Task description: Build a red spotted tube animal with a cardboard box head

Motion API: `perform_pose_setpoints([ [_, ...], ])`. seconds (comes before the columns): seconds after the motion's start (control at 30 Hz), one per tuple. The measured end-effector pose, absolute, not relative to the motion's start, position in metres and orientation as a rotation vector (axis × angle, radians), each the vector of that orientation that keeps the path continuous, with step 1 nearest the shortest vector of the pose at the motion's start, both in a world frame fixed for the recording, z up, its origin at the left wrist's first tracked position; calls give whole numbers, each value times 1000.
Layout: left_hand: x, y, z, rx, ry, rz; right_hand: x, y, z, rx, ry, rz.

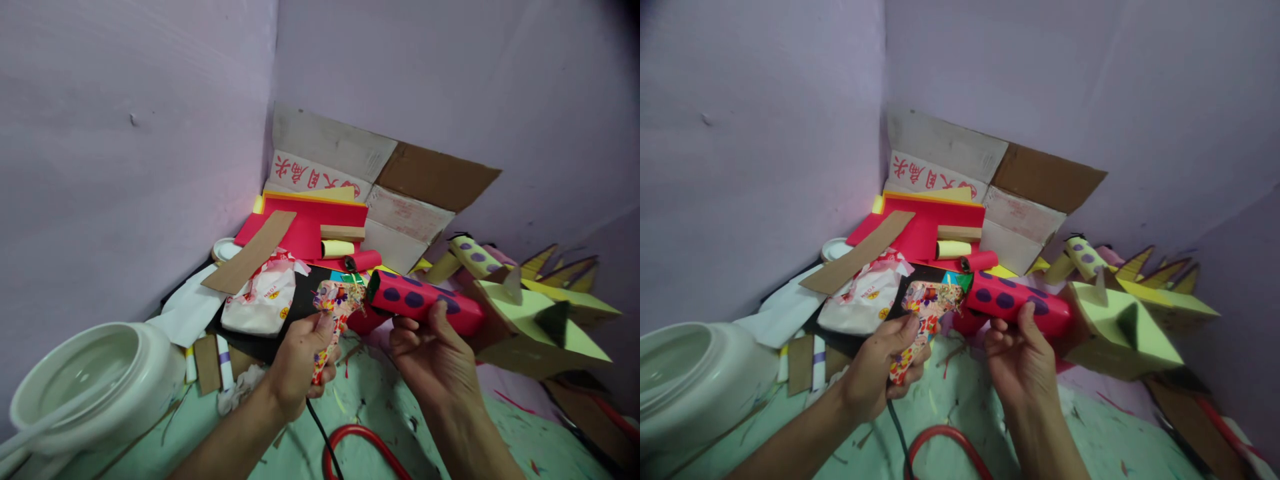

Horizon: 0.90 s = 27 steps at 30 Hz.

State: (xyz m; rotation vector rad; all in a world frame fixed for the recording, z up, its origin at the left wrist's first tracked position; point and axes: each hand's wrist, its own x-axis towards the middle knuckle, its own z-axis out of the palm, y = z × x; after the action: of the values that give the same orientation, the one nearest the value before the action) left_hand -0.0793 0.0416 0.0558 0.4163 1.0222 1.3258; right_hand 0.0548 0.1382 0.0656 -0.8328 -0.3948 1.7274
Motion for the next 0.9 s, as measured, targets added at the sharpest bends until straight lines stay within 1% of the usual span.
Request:
perform_pose_setpoints([
  [0.9, -81, 39, 50, 310, 941, 1415, 55, 138, 58, -830, -540, 1681],
])
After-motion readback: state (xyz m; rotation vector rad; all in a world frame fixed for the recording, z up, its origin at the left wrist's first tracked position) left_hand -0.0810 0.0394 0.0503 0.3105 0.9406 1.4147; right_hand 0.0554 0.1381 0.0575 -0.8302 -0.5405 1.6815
